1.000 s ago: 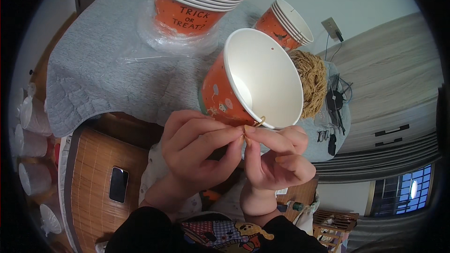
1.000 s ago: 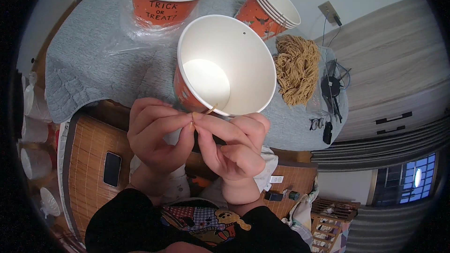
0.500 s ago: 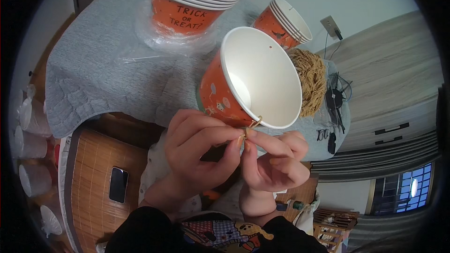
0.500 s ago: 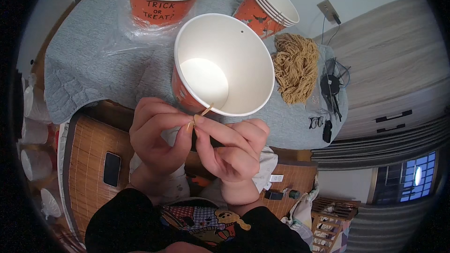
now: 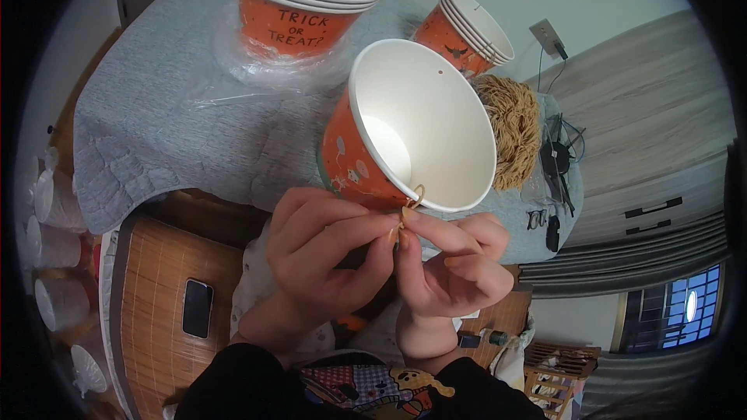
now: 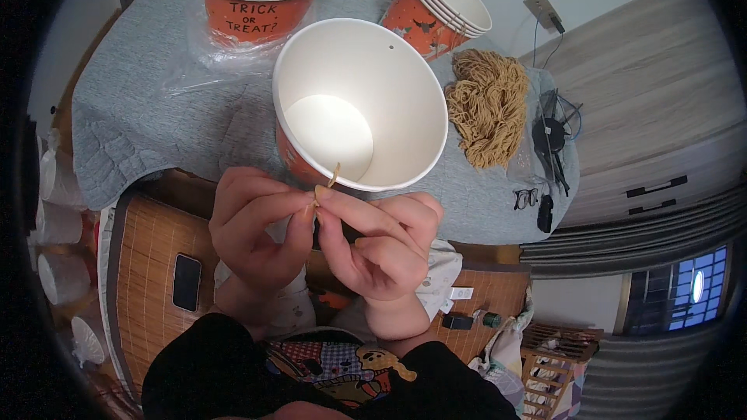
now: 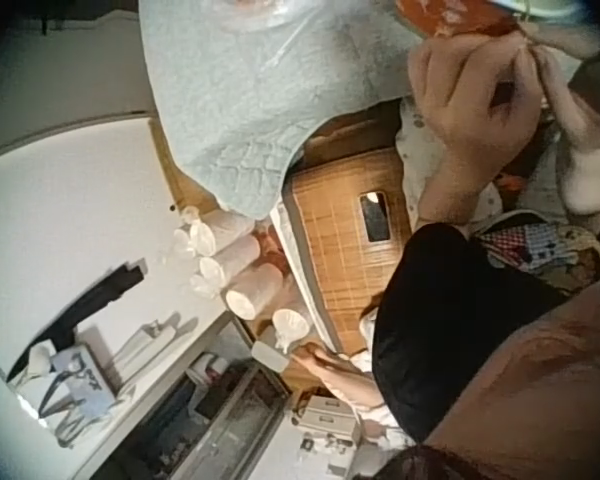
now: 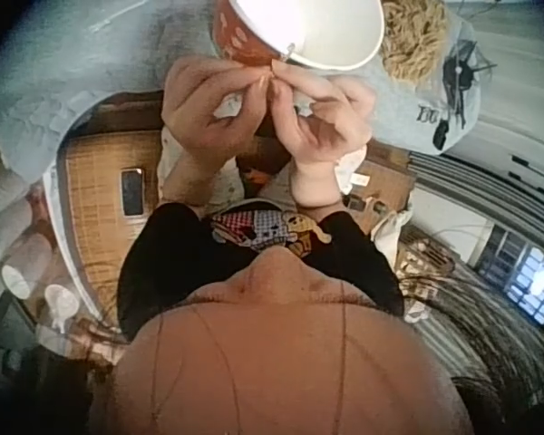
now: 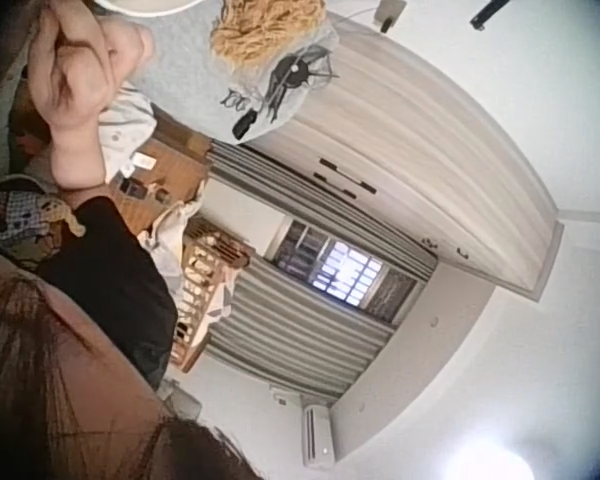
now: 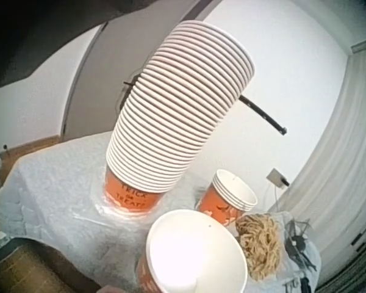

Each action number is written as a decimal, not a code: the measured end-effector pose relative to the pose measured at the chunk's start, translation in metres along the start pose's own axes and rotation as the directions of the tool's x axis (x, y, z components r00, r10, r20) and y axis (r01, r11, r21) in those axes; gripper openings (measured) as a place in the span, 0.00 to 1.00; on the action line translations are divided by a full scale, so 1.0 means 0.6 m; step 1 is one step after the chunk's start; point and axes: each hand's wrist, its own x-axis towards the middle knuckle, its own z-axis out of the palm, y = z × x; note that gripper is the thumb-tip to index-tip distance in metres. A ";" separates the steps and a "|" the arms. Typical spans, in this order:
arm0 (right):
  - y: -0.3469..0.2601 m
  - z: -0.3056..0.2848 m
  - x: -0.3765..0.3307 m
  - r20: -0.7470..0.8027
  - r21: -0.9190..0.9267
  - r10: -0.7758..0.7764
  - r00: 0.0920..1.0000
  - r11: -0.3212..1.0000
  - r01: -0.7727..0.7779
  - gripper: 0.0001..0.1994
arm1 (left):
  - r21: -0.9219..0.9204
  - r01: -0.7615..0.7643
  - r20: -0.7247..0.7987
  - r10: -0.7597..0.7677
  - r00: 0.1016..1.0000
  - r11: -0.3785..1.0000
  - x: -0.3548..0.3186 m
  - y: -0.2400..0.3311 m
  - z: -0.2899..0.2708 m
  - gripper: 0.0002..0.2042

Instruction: Thread an elastic cord through pre-punched holes in a paper bucket to create a handle.

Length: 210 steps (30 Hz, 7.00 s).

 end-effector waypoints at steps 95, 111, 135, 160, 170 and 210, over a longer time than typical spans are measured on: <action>0.009 -0.005 -0.003 0.131 0.496 0.510 0.850 0.708 -0.502 0.20 | -0.564 0.795 0.677 -0.426 0.600 0.224 -0.012 -0.033 0.023 0.02; 0.000 0.003 0.008 0.061 0.588 0.646 0.761 0.592 -0.551 0.24 | -0.555 0.813 0.722 -0.385 0.575 0.175 -0.019 -0.029 0.031 0.04; 0.018 -0.038 -0.044 0.032 -0.189 0.046 0.998 0.981 -0.039 0.10 | -0.532 0.836 0.712 -0.462 0.529 0.136 -0.033 -0.017 0.042 0.06; 0.024 -0.024 -0.046 0.036 -0.068 0.182 0.983 0.981 -0.179 0.06 | -0.698 0.642 0.456 -0.493 0.741 0.318 -0.043 -0.008 0.058 0.03; 0.030 -0.016 -0.062 0.133 0.205 0.334 0.933 0.912 -0.355 0.10 | -0.576 0.735 0.608 -0.413 0.678 0.358 -0.029 -0.020 0.035 0.04; 0.030 -0.064 -0.077 0.530 0.289 0.100 0.842 0.912 -0.290 0.10 | -0.436 0.867 0.727 -0.473 0.498 0.242 0.000 -0.004 -0.001 0.08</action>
